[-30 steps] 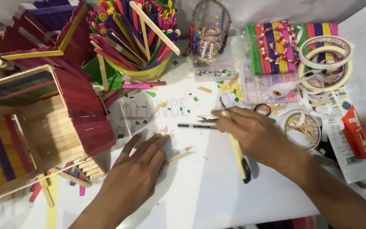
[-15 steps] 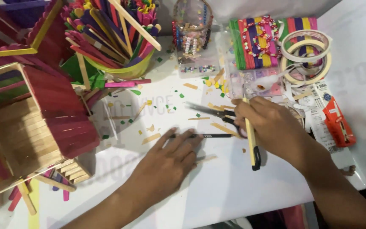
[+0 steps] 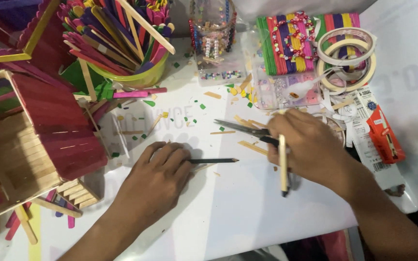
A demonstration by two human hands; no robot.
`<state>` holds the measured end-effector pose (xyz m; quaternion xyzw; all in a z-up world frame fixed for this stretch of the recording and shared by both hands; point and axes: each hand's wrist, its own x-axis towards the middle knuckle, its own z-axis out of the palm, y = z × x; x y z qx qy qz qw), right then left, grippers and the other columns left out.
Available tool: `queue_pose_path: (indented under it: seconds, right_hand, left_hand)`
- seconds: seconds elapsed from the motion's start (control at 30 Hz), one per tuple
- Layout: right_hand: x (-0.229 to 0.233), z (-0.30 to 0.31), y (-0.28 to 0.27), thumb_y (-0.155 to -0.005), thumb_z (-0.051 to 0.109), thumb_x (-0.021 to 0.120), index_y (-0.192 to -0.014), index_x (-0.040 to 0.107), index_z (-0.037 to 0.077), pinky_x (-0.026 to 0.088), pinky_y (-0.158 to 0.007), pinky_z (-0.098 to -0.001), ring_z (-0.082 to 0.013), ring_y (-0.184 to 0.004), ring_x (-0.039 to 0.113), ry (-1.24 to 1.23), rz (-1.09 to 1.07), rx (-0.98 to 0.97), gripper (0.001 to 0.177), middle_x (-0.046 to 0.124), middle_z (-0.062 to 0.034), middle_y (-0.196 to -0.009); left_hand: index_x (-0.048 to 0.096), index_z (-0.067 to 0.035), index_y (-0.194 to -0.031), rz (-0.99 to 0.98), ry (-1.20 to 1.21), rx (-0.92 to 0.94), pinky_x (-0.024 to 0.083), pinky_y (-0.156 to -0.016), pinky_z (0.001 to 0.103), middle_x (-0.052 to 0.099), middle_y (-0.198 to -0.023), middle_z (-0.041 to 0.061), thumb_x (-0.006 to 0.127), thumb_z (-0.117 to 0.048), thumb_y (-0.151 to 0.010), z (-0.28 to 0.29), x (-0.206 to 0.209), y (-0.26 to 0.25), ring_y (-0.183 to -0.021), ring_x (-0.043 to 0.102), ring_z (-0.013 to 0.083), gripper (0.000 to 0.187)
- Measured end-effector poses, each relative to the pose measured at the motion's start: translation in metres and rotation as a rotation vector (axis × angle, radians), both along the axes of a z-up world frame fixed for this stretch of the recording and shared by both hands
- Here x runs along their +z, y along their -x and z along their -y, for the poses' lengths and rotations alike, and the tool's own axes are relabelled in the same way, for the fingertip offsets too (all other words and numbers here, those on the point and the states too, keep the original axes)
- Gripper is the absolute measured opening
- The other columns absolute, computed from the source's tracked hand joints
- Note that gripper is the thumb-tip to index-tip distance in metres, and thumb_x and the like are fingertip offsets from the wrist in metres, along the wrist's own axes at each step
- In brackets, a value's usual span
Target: Cutting and gluing popsicle sticks to build a model structure
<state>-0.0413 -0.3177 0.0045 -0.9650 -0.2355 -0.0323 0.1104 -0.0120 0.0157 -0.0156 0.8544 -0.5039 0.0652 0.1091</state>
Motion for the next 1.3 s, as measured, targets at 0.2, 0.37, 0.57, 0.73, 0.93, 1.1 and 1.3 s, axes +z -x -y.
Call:
queue_pose_path:
  seconds: [0.2, 0.37, 0.57, 0.73, 0.93, 1.1, 1.3]
  right_hand:
    - [0.033, 0.02, 0.047, -0.072, 0.008, 0.079, -0.081, 0.05, 0.012, 0.052, -0.069, -0.0343, -0.0211, -0.085, 0.072, -0.206, -0.206, -0.345, 0.03, 0.074, -0.0019, -0.101]
    - [0.012, 0.001, 0.068, -0.093, 0.019, 0.068, -0.101, 0.062, 0.008, 0.055, -0.078, -0.0411, -0.0277, -0.082, 0.065, -0.076, -0.039, 0.029, 0.014, 0.064, -0.0064, -0.084]
    - [0.007, -0.015, 0.047, -0.098, 0.014, 0.063, -0.085, 0.055, 0.01, 0.052, -0.077, -0.0404, -0.0249, -0.091, 0.061, -0.118, 0.035, 0.102, 0.016, 0.072, -0.0075, -0.13]
    - [0.002, 0.003, 0.052, -0.094, 0.022, 0.073, -0.089, 0.063, 0.013, 0.052, -0.078, -0.0452, -0.0315, -0.093, 0.06, 0.018, 0.157, 0.011, 0.014, 0.068, -0.0068, -0.105]
    - [-0.015, -0.017, 0.022, -0.096, 0.007, 0.065, -0.1, 0.063, 0.011, 0.051, -0.071, -0.0374, -0.0242, -0.08, 0.06, -0.021, 0.234, -0.014, 0.006, 0.063, -0.0059, -0.084]
    - [-0.015, -0.032, 0.02, -0.094, 0.0, 0.067, -0.096, 0.069, 0.005, 0.053, -0.077, -0.0413, -0.0248, -0.089, 0.065, 0.015, 0.268, 0.07, 0.006, 0.067, -0.004, -0.074]
    - [-0.009, -0.035, 0.024, -0.098, 0.013, 0.069, -0.092, 0.067, 0.006, 0.055, -0.086, -0.039, -0.0222, -0.099, 0.07, -0.327, 0.036, 0.199, 0.01, 0.07, -0.0062, -0.091]
  left_hand:
    - [0.061, -0.006, -0.092, -0.163, 0.214, -0.098, 0.045, -0.076, 0.043, 0.066, -0.11, 0.012, 0.062, -0.021, -0.103, 0.016, 0.036, -0.009, -0.095, 0.061, 0.0335, 0.019]
    - [0.059, -0.007, -0.095, -0.283, 0.293, -0.108, 0.046, -0.069, 0.039, 0.063, -0.088, 0.006, 0.058, -0.023, -0.106, 0.028, 0.046, -0.015, -0.079, 0.059, 0.0287, 0.019]
    - [0.067, -0.001, -0.111, -0.322, 0.219, -0.232, 0.048, -0.095, 0.043, 0.069, -0.119, 0.013, 0.055, -0.02, -0.104, 0.037, 0.006, 0.005, -0.112, 0.063, 0.0324, 0.023]
    - [0.068, -0.002, -0.104, -0.18, 0.14, -0.189, 0.044, -0.105, 0.049, 0.07, -0.127, 0.017, 0.057, -0.02, -0.103, 0.02, -0.001, 0.002, -0.12, 0.062, 0.0337, 0.021]
    - [0.068, -0.003, -0.099, -0.061, 0.104, -0.105, 0.048, -0.099, 0.048, 0.069, -0.113, 0.013, 0.059, -0.017, -0.102, 0.006, -0.002, -0.006, -0.111, 0.063, 0.0336, 0.017]
    - [0.065, -0.009, -0.095, -0.229, 0.041, -0.067, 0.041, -0.107, 0.049, 0.064, -0.107, 0.01, 0.058, -0.021, -0.098, -0.011, 0.008, -0.01, -0.116, 0.059, 0.0325, 0.015]
    - [0.066, -0.004, -0.099, -0.454, 0.308, -0.23, 0.04, -0.11, 0.05, 0.067, -0.126, 0.014, 0.059, -0.02, -0.102, 0.021, 0.024, -0.01, -0.121, 0.062, 0.033, 0.018]
